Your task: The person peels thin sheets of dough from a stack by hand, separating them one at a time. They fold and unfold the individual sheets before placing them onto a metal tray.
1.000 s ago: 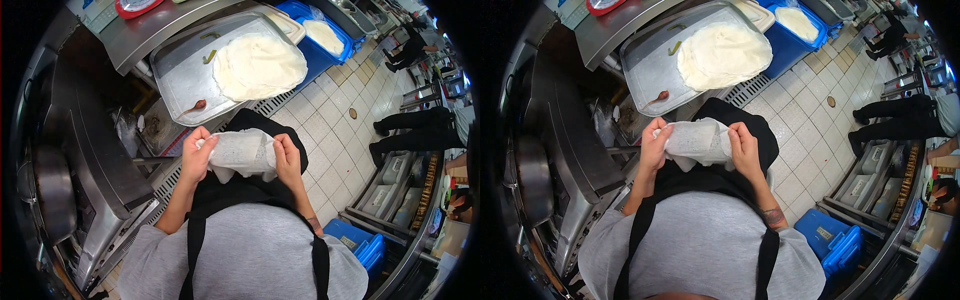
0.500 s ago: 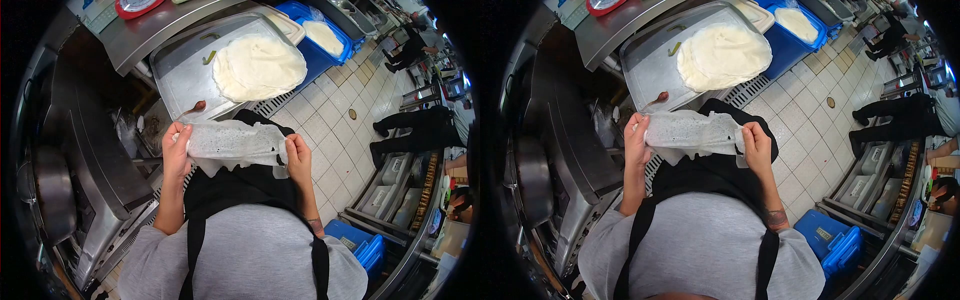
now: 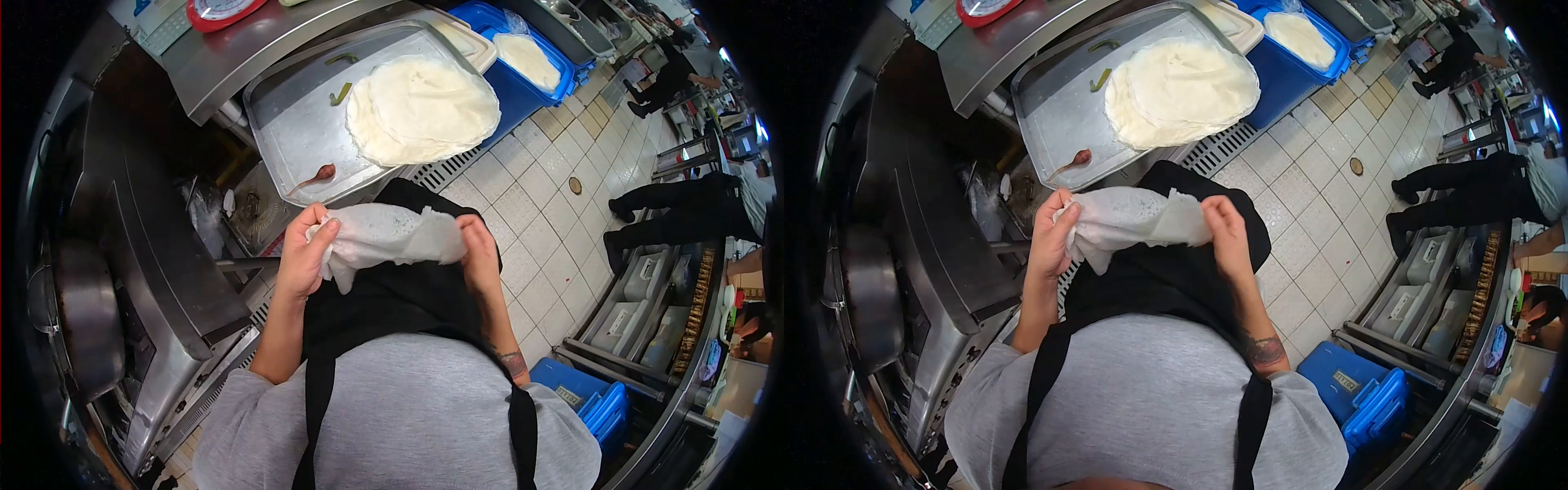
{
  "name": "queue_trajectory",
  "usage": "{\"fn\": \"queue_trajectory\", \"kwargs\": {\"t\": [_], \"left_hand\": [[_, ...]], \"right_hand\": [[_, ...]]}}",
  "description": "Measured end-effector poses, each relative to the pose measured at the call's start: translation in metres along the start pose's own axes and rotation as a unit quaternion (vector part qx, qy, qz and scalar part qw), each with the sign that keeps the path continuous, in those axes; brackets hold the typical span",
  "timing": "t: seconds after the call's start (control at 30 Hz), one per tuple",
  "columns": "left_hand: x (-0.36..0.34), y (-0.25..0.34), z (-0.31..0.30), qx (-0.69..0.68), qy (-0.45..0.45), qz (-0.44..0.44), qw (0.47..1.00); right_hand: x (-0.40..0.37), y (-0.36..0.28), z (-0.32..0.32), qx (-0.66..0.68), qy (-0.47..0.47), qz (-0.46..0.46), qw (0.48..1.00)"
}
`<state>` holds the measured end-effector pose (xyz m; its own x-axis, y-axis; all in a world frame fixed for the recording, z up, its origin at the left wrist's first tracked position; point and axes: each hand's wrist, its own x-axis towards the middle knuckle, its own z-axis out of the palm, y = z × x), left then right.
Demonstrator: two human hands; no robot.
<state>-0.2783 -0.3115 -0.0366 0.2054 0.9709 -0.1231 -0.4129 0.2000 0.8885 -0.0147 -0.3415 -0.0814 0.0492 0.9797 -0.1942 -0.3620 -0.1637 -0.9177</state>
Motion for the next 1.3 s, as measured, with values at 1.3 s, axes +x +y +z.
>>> {"fn": "queue_trajectory", "kwargs": {"t": [1.3], "left_hand": [[0.021,0.006,-0.048,-0.162,0.155,0.008,0.974]], "right_hand": [[0.001,-0.020,-0.036,0.115,-0.069,0.027,0.991]]}}
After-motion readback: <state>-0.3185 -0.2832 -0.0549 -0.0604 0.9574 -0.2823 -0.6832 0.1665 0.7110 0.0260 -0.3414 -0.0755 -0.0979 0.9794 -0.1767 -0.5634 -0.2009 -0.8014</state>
